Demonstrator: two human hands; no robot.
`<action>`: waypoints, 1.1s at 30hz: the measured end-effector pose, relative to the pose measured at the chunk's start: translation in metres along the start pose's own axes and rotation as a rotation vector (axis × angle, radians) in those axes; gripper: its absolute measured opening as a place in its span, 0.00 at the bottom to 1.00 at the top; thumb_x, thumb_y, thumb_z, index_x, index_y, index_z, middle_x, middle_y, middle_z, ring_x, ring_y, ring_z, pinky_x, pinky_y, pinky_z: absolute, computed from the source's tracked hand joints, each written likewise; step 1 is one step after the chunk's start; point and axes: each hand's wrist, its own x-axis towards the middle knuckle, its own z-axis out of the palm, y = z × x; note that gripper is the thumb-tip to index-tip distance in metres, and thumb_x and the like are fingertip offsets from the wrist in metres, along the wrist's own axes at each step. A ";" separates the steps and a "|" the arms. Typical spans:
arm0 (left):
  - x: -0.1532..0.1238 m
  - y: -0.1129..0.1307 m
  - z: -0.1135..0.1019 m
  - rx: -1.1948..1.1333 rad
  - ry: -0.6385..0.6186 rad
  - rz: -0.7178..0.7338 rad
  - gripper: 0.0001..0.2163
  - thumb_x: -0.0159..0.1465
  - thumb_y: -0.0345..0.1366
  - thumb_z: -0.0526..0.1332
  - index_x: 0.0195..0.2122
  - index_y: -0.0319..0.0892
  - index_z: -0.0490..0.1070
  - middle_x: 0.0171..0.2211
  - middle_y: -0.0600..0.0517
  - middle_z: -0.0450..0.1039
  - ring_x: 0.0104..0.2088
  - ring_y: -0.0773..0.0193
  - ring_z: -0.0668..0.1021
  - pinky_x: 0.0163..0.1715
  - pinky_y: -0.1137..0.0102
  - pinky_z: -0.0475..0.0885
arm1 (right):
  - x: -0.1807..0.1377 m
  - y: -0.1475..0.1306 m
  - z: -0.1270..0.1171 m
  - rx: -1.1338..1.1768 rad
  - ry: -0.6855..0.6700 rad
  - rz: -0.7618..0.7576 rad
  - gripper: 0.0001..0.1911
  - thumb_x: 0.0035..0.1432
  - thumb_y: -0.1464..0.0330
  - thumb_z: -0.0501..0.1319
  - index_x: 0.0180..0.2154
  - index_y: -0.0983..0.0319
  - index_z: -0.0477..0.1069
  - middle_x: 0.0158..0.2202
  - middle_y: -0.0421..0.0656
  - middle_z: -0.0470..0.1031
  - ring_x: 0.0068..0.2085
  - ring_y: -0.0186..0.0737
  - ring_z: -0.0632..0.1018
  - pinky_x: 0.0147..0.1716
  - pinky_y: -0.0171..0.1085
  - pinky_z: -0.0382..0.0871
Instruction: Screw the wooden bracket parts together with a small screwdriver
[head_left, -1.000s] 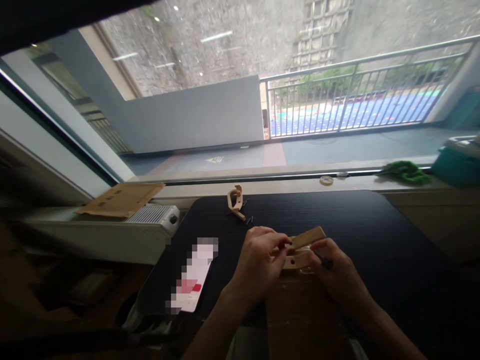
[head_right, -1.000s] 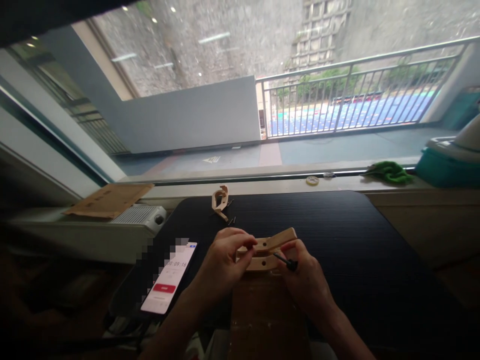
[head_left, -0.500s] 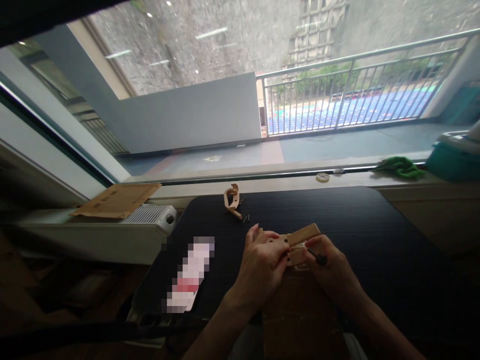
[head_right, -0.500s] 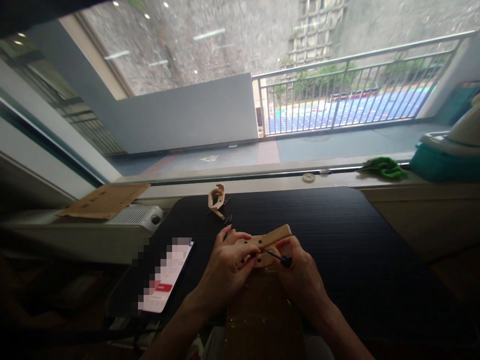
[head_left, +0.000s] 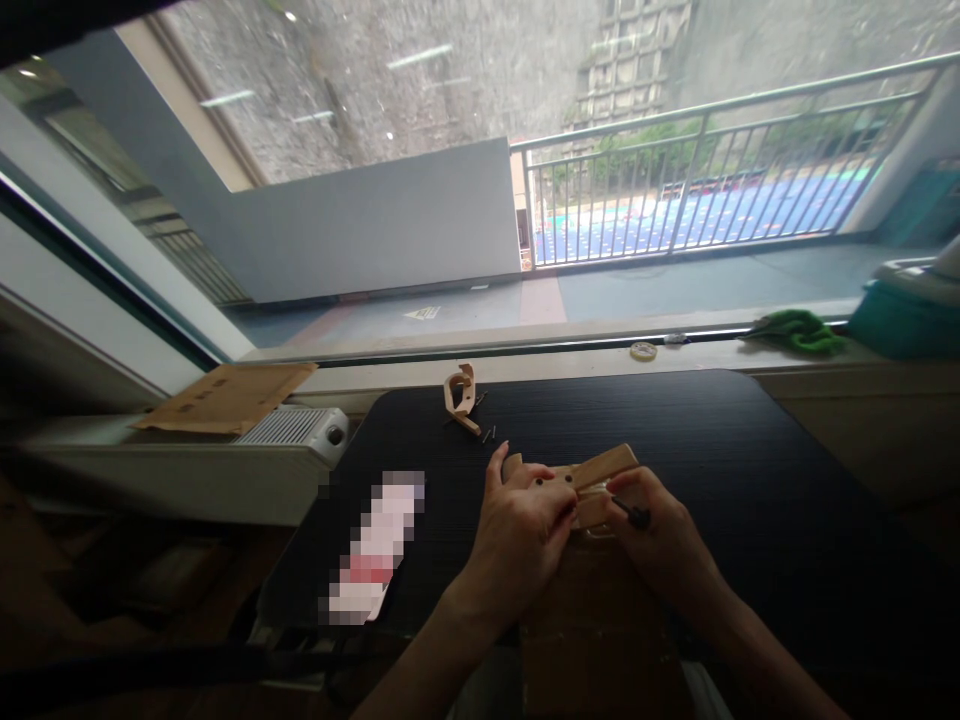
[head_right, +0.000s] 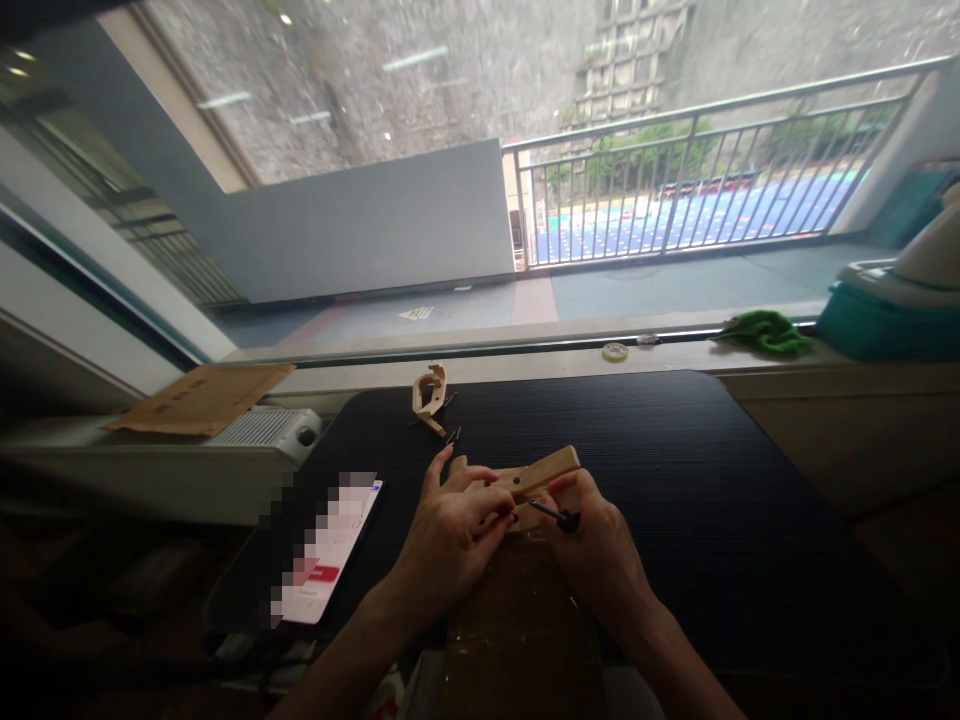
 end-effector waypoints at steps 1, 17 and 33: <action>0.000 0.000 0.000 0.002 0.004 0.003 0.05 0.61 0.30 0.57 0.32 0.46 0.71 0.33 0.55 0.74 0.44 0.64 0.72 0.60 0.50 0.41 | 0.000 0.000 0.000 0.000 0.002 0.002 0.13 0.56 0.56 0.54 0.36 0.58 0.62 0.28 0.40 0.73 0.29 0.40 0.75 0.29 0.35 0.65; -0.004 -0.004 0.003 0.021 0.014 0.093 0.06 0.61 0.30 0.58 0.34 0.47 0.72 0.32 0.59 0.76 0.42 0.62 0.72 0.60 0.50 0.39 | 0.000 0.002 0.001 -0.020 0.022 -0.004 0.12 0.56 0.57 0.55 0.36 0.58 0.62 0.27 0.39 0.72 0.28 0.39 0.74 0.29 0.35 0.64; -0.002 -0.003 0.002 -0.018 -0.006 0.055 0.05 0.59 0.30 0.60 0.32 0.47 0.73 0.30 0.57 0.75 0.40 0.65 0.74 0.60 0.52 0.41 | -0.001 0.002 -0.001 -0.034 -0.005 0.029 0.13 0.56 0.56 0.55 0.36 0.58 0.63 0.28 0.39 0.74 0.30 0.40 0.75 0.29 0.35 0.64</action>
